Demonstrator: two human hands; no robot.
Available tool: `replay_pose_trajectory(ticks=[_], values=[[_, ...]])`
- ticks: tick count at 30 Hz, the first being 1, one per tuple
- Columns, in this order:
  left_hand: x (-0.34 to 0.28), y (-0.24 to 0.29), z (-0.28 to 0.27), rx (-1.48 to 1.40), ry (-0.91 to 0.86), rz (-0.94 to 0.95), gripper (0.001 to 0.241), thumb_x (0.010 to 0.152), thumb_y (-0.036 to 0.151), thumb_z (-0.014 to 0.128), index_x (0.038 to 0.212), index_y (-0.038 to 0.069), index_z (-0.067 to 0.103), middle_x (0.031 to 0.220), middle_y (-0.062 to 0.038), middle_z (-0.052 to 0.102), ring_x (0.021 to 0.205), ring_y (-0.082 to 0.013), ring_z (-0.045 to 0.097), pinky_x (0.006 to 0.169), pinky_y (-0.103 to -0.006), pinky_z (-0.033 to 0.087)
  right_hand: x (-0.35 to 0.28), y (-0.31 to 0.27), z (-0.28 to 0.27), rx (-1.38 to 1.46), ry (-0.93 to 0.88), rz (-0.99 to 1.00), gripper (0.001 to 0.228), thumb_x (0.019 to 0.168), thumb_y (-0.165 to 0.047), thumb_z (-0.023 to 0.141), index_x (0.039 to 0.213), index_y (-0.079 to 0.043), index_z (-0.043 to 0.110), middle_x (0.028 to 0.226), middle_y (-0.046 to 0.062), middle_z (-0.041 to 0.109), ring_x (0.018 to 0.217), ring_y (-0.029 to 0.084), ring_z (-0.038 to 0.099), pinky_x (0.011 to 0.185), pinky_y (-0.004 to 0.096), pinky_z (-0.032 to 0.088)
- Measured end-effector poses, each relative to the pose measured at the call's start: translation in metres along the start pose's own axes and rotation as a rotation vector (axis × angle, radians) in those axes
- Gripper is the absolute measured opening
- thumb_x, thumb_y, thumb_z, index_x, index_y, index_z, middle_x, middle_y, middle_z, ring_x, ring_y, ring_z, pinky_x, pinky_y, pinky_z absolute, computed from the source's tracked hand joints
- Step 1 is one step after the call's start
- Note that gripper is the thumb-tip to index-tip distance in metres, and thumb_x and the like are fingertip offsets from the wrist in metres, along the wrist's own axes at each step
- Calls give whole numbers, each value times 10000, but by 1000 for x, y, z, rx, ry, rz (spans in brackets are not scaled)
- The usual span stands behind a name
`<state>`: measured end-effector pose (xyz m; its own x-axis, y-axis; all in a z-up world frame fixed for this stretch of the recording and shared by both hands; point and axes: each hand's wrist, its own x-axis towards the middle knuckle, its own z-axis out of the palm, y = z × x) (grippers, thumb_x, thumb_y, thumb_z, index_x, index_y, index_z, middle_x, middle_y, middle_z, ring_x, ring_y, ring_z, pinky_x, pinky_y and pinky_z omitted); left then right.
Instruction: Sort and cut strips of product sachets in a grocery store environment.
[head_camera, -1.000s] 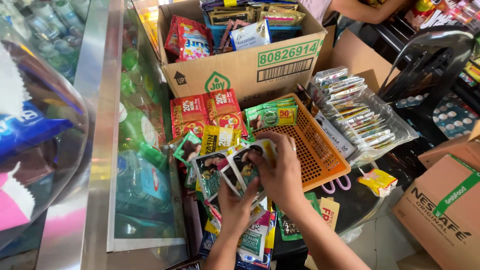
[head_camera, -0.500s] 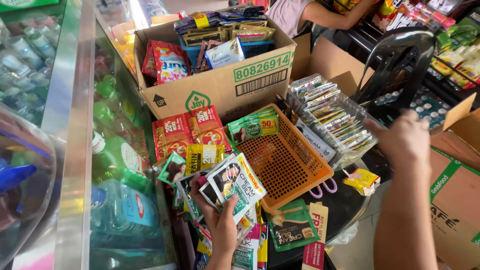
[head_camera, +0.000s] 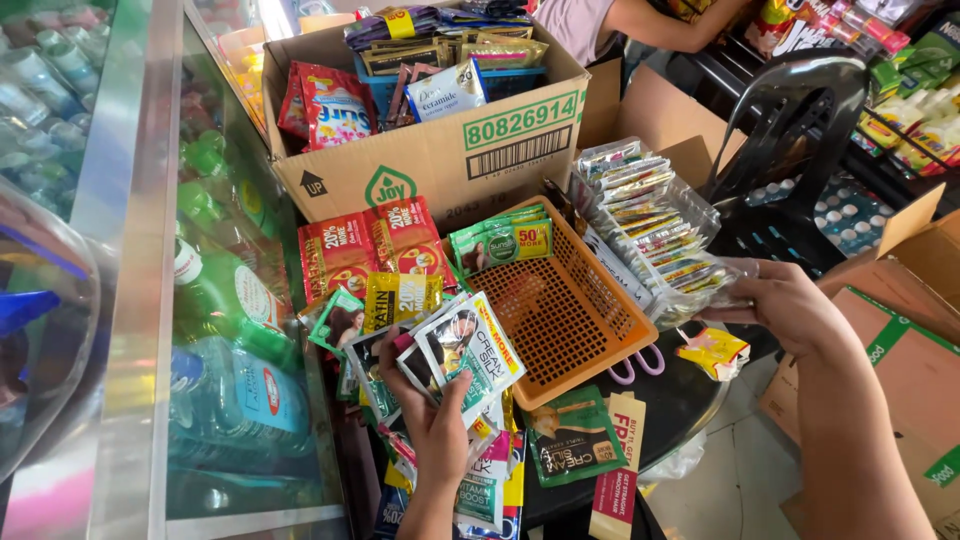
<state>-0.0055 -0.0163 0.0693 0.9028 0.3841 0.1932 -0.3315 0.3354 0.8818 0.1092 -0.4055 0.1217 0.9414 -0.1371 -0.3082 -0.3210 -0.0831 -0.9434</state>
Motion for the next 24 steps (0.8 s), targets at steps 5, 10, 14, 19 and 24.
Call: replay_pose_trajectory(ticks=[5, 10, 14, 19, 24], values=[[-1, -5, -3, 43, -3, 17, 880, 856, -45, 640, 1584, 141, 183, 1495, -154, 428, 1343, -251, 495, 1127, -415, 395, 18, 10, -29, -36, -119, -20, 414, 973, 48, 466, 1366, 87, 590, 1262, 209, 690, 1074, 326, 703, 924, 431, 571], [-1, -4, -3, 0, -18, 6, 881, 859, -33, 644, 1584, 149, 177, 1481, -158, 452, 1326, -253, 511, 1118, -416, 402, 38, 0, -54, -133, -245, 14, 460, 961, 5, 503, 1412, 18, 595, 1264, 185, 703, 1064, 304, 707, 940, 439, 592], [1, -3, -2, 40, -18, -8, 874, 862, -40, 636, 1585, 152, 182, 1474, -158, 460, 1320, -257, 518, 1114, -413, 402, 45, -9, -53, -248, -280, 75, 483, 967, -119, 545, 1445, -45, 566, 1229, 214, 722, 990, 314, 747, 900, 442, 611], [1, -1, 0, 73, -4, -74, 884, 849, -41, 630, 1579, 162, 174, 1472, -150, 439, 1311, -261, 515, 1085, -419, 422, 22, -28, -36, -549, -46, 165, 534, 1021, -383, 564, 1368, 18, 635, 1198, 237, 741, 958, 346, 772, 887, 424, 609], [1, -7, 0, 61, 41, -51, 898, 821, -62, 627, 1582, 133, 191, 1483, -160, 421, 1314, -270, 496, 1080, -419, 427, -24, -69, 8, -1048, 402, -801, 362, 942, -268, 715, 1265, -106, 710, 1238, 151, 714, 1165, 356, 654, 1005, 443, 499]])
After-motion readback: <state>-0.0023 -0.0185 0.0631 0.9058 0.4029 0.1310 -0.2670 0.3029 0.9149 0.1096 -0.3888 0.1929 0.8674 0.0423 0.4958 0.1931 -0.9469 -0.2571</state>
